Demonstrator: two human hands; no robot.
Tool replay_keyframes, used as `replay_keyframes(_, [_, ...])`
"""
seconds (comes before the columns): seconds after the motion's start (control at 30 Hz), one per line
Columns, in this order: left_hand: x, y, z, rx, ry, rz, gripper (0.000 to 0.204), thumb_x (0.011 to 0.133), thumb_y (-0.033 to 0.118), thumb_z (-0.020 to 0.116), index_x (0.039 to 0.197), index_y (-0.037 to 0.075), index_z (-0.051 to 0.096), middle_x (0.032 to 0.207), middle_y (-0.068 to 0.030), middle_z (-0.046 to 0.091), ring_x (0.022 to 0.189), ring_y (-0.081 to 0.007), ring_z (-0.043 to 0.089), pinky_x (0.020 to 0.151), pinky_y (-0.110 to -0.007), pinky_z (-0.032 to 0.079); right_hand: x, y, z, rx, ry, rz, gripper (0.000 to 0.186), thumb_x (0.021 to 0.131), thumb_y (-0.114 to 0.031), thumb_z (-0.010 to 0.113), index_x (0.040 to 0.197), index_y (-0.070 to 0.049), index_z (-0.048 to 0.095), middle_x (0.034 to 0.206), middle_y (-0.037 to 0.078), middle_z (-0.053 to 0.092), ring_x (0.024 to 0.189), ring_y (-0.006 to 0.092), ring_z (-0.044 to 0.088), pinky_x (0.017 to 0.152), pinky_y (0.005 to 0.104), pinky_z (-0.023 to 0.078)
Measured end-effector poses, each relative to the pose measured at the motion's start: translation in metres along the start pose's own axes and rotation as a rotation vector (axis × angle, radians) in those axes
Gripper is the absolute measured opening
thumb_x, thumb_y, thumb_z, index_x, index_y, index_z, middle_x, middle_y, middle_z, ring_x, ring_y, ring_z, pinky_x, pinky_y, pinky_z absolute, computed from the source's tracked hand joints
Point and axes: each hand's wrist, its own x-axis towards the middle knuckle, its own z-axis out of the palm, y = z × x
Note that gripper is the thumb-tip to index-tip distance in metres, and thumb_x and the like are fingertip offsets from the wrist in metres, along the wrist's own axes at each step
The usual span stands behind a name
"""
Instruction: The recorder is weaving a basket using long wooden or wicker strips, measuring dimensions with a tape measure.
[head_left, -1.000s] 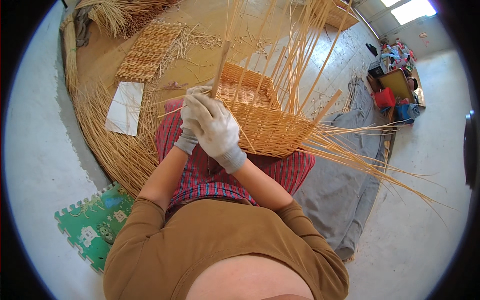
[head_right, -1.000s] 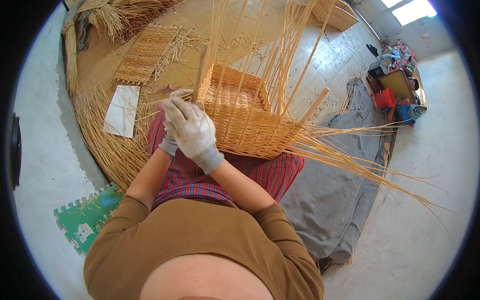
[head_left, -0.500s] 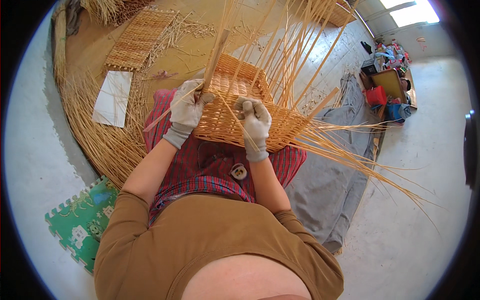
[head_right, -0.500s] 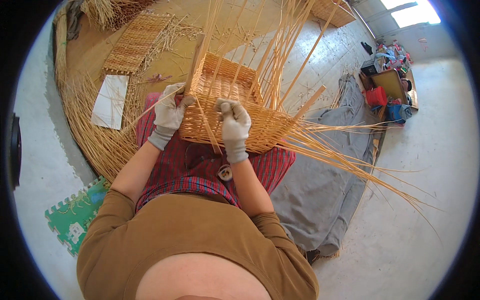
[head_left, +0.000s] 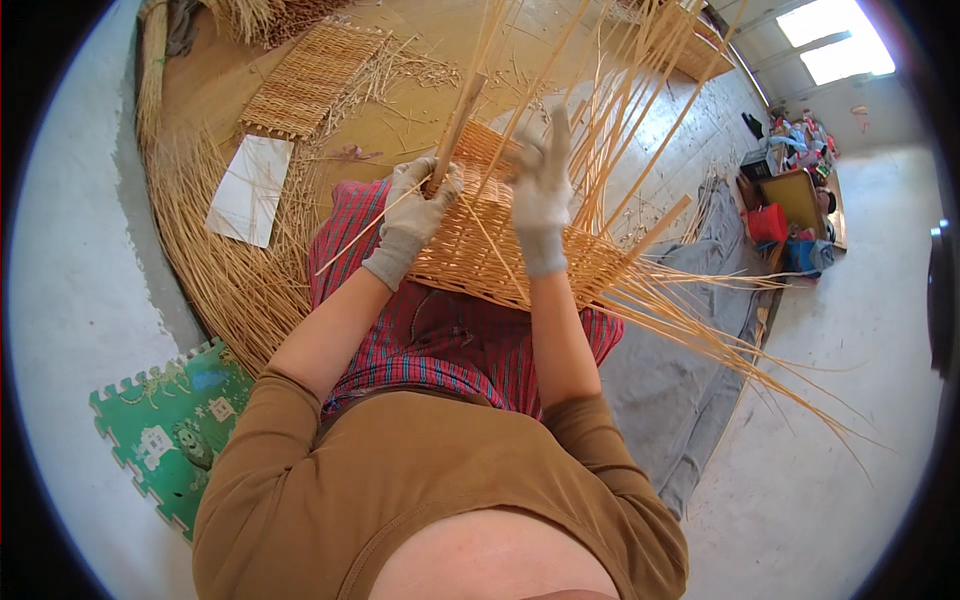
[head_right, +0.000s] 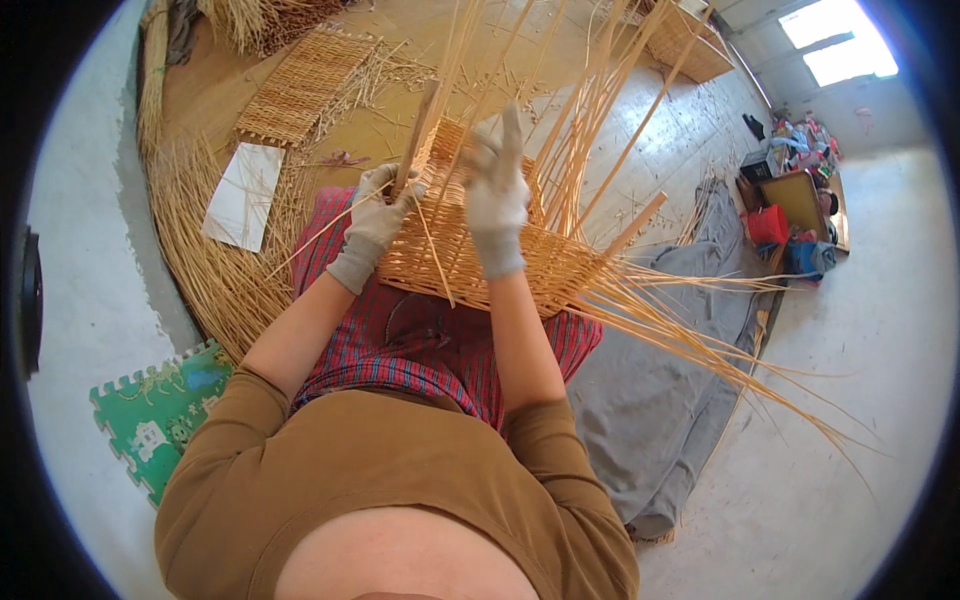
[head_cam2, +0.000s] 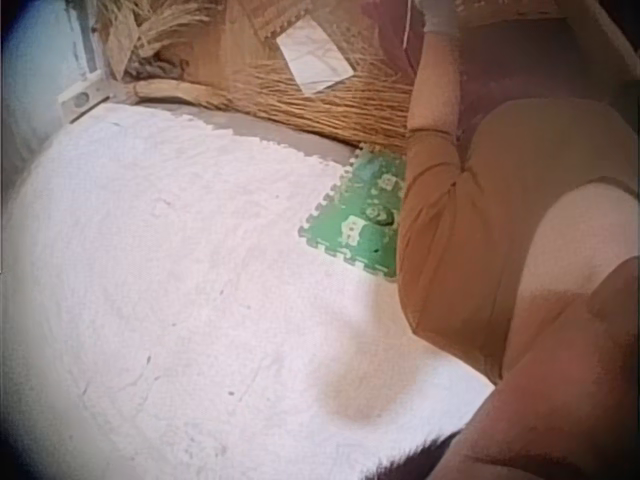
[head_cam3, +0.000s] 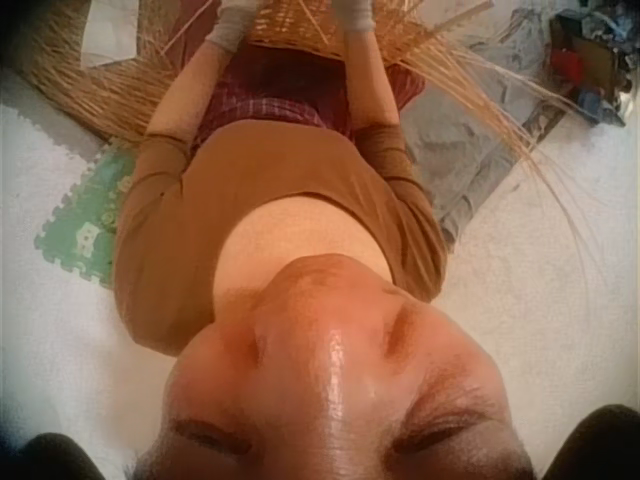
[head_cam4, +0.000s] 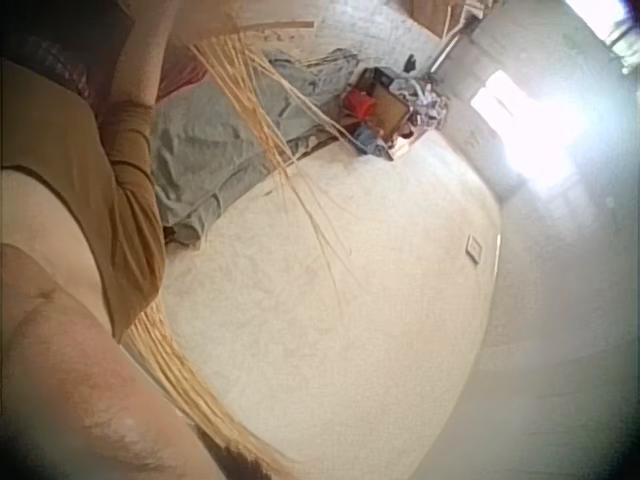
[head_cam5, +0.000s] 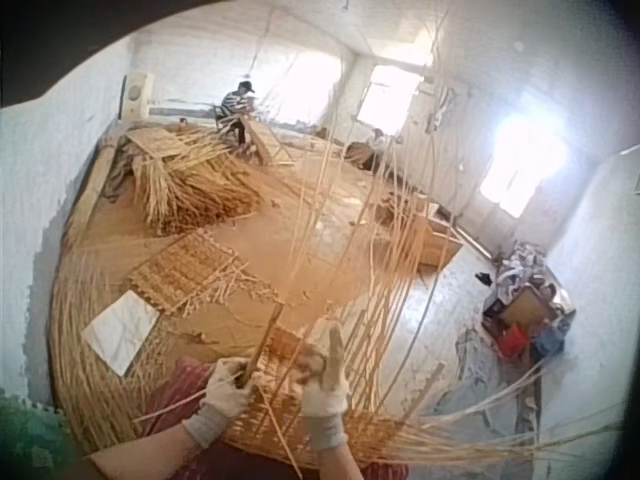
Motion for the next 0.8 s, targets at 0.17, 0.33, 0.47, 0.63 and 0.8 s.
replay_keyframes(0.17, [-0.017, 0.025, -0.032, 0.15, -0.025, 0.171, 0.056, 0.083, 0.025, 0.084, 0.131, 0.008, 0.061, 0.117, -0.009, 0.066, 0.104, -0.0223, 0.064, 0.093, -0.036, 0.053, -0.095, 0.039, -0.098, -0.487, -0.008, -0.134, 0.057, 0.088, 0.015, 0.038, 0.134, -0.005, 0.065, 0.113, 0.009, 0.071, 0.088, 0.0117, 0.062, 0.069, 0.0232, 0.05])
replay_keyframes(0.33, [-0.008, 0.049, -0.074, 0.476, -0.334, 0.184, 0.034, 0.091, 0.024, 0.073, 0.119, 0.006, 0.064, 0.101, -0.0169, 0.067, 0.095, -0.0353, 0.064, 0.085, -0.043, 0.051, -0.151, 0.028, -0.141, -0.206, 0.228, 0.201, 0.047, 0.096, 0.011, 0.037, 0.127, -0.005, 0.068, 0.11, 0.005, 0.07, 0.088, 0.0104, 0.062, 0.075, 0.024, 0.051])
replay_keyframes(0.47, [0.011, 0.044, -0.075, 0.441, -0.453, 0.103, 0.017, 0.094, 0.016, 0.069, 0.105, 0.003, 0.063, 0.092, -0.0185, 0.066, 0.087, -0.0357, 0.063, 0.08, -0.043, 0.049, -0.176, 0.021, -0.127, 0.01, -0.023, 0.488, 0.043, 0.102, 0.006, 0.036, 0.127, -0.006, 0.068, 0.098, 0.002, 0.067, 0.077, 0.0073, 0.056, 0.068, 0.0219, 0.048])
replay_keyframes(0.63, [-0.003, 0.046, -0.059, 0.467, -0.316, 0.103, 0.013, 0.096, 0.014, 0.066, 0.094, 0.002, 0.06, 0.086, -0.0166, 0.065, 0.079, -0.0336, 0.063, 0.072, -0.04, 0.05, -0.21, 0.022, -0.085, 0.108, -0.096, 0.513, 0.049, 0.093, 0.015, 0.041, 0.127, -0.006, 0.068, 0.099, 0.005, 0.069, 0.074, 0.0079, 0.056, 0.068, 0.0224, 0.049])
replay_keyframes(0.8, [-0.086, 0.078, 0.006, 0.675, -0.528, 0.522, 0.018, 0.095, 0.03, 0.065, 0.088, 0.015, 0.069, 0.084, -0.009, 0.068, 0.079, -0.0319, 0.069, 0.072, -0.042, 0.055, -0.227, 0.012, -0.066, -0.193, -0.384, 0.439, 0.04, 0.09, 0.01, 0.05, 0.121, -0.006, 0.07, 0.096, 0.012, 0.071, 0.075, 0.0226, 0.065, 0.069, 0.0335, 0.054])
